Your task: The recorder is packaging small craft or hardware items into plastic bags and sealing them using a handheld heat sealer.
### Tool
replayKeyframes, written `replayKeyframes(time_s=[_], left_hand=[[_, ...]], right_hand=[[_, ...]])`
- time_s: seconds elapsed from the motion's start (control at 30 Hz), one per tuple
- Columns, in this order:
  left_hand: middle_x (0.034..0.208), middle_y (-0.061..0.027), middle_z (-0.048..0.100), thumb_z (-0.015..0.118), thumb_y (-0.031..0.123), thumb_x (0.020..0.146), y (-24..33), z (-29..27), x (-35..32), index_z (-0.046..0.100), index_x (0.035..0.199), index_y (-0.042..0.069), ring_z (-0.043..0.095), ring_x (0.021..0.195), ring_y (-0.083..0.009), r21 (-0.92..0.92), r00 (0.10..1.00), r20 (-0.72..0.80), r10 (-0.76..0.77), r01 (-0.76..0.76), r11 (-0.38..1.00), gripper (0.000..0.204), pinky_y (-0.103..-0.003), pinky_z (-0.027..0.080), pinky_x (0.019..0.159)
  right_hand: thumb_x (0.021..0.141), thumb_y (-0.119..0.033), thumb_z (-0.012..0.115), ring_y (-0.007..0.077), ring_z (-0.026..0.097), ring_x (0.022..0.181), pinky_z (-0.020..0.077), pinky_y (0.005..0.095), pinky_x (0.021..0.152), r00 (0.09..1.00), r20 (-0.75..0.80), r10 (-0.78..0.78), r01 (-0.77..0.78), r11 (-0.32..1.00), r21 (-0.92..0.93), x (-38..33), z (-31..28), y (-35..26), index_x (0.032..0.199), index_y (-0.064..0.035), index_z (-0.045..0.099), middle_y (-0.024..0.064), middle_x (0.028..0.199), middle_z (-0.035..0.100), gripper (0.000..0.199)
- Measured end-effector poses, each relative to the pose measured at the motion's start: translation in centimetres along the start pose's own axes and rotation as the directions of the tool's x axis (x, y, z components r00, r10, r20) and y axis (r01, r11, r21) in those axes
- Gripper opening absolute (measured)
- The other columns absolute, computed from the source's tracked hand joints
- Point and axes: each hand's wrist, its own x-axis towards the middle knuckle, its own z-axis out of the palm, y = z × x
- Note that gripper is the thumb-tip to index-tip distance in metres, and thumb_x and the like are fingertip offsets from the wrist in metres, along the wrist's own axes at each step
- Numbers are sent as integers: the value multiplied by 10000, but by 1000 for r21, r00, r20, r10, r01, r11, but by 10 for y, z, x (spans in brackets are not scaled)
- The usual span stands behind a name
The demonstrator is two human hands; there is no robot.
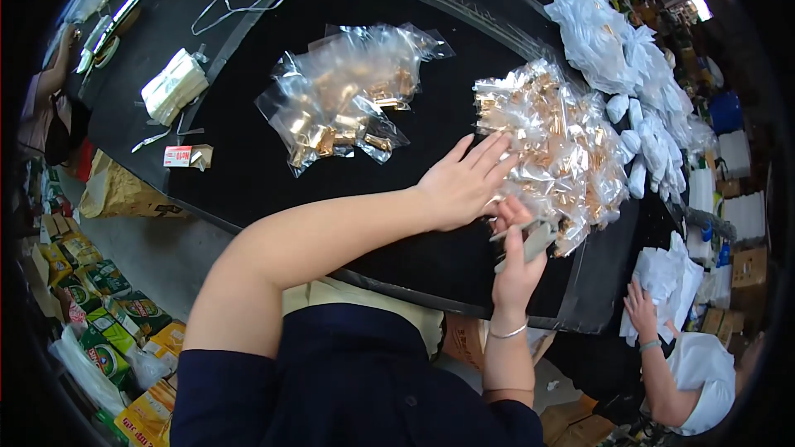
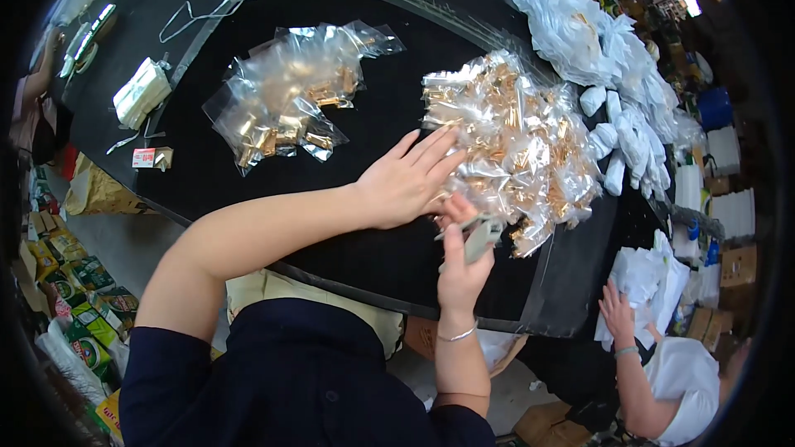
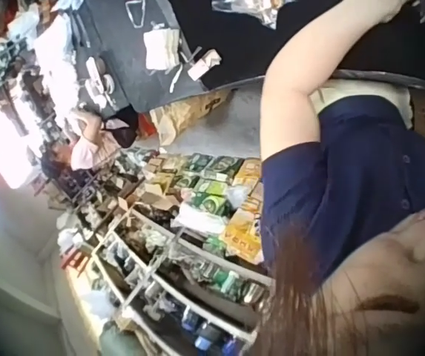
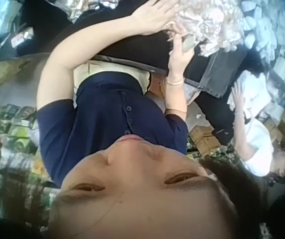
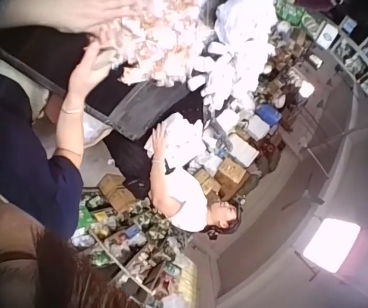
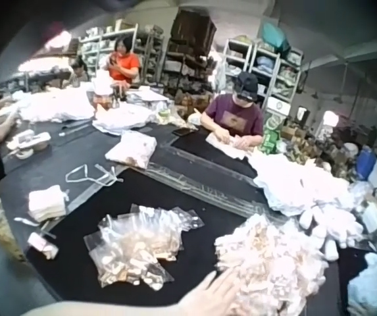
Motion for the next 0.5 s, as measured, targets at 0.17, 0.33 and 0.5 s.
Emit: replayKeyframes(time_s=[0.17,0.33,0.5], left_hand=[[1494,-206,386,711,343,849,-4,-20,9,506,1358,34,371,1397,-355,-40,990,-94,-101,98,994,630,-499,336,1115],[1125,-143,624,684,251,925,31,-117,-24,683,1044,33,586,1083,-268,-878,999,-27,-41,-4,478,248,-412,430,973],[1037,-78,656,435,294,1074,93,-176,-43,691,946,23,608,993,-167,-618,958,47,281,249,-746,394,-321,458,885]], right_hand=[[948,-40,611,204,626,1092,493,339,978,1000,15,-16,16,998,-57,36,-5,-4,1264,81,553,148,1200,637,343],[901,-34,682,181,644,1035,500,313,948,997,73,28,-21,996,-88,47,8,-29,1218,45,598,120,1130,666,337],[793,-96,804,159,624,989,499,309,905,938,332,-98,155,976,-150,100,85,-55,1170,27,611,97,1084,651,441]])
